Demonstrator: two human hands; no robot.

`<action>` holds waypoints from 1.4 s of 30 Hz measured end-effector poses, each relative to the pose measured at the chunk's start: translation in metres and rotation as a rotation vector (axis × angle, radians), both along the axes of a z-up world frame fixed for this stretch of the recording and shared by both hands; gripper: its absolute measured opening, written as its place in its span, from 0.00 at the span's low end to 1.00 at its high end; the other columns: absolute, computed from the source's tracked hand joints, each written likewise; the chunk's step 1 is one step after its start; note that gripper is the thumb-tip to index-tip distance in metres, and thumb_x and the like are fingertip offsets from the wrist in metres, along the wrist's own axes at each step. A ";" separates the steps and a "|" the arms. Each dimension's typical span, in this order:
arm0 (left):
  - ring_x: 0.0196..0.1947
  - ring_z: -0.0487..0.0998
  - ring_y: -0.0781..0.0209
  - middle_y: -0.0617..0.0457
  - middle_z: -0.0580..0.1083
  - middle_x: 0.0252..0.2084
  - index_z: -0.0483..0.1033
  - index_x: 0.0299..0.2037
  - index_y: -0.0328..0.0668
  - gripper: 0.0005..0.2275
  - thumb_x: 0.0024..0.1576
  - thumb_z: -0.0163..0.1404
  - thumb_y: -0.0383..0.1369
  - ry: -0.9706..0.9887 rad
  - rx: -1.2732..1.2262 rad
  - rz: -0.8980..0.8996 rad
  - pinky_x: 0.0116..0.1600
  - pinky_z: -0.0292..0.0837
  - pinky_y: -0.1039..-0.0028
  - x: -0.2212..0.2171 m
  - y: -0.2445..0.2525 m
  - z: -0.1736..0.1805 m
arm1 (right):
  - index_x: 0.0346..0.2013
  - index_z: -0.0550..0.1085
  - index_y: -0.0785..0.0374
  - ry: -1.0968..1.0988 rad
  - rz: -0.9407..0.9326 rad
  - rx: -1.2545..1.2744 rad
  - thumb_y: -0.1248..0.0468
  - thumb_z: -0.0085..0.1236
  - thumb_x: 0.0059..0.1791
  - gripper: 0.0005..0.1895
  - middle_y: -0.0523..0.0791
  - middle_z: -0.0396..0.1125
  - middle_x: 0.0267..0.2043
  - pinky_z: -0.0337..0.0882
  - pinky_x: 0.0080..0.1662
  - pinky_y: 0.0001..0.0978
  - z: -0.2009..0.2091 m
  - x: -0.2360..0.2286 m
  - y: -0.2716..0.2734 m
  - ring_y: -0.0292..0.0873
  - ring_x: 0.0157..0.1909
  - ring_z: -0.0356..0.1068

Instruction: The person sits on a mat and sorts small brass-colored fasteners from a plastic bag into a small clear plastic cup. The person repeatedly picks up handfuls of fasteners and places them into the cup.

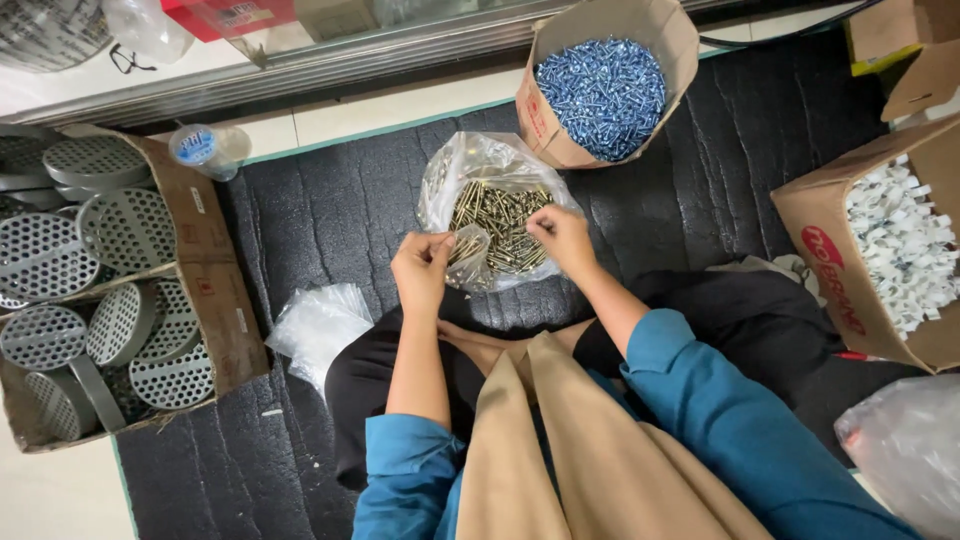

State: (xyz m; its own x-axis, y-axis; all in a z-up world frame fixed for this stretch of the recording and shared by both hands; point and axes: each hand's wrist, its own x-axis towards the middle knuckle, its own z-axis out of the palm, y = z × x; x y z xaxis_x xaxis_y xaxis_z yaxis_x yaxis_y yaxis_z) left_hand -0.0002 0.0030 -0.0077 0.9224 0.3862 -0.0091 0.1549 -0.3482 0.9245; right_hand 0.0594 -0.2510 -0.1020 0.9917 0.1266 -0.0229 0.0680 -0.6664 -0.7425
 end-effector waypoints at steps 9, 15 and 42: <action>0.24 0.71 0.65 0.51 0.70 0.24 0.86 0.35 0.47 0.05 0.50 0.64 0.29 0.003 0.013 0.004 0.34 0.69 0.75 0.001 -0.001 -0.003 | 0.42 0.75 0.66 -0.004 -0.168 0.618 0.70 0.60 0.53 0.04 0.50 0.78 0.38 0.78 0.48 0.34 0.102 0.007 0.036 0.43 0.41 0.80; 0.24 0.72 0.62 0.51 0.70 0.23 0.86 0.35 0.47 0.05 0.50 0.64 0.30 0.008 0.032 0.001 0.35 0.70 0.74 0.001 -0.002 -0.002 | 0.37 0.79 0.55 -0.128 -0.005 0.394 0.66 0.67 0.49 0.04 0.40 0.77 0.28 0.75 0.40 0.28 0.137 -0.017 0.082 0.36 0.32 0.77; 0.25 0.74 0.58 0.50 0.70 0.23 0.86 0.36 0.48 0.05 0.51 0.63 0.30 0.046 0.022 -0.016 0.35 0.72 0.70 0.002 -0.005 0.008 | 0.37 0.80 0.53 -0.006 0.224 -0.091 0.62 0.68 0.45 0.07 0.43 0.74 0.26 0.77 0.38 0.45 0.112 -0.024 0.102 0.50 0.34 0.77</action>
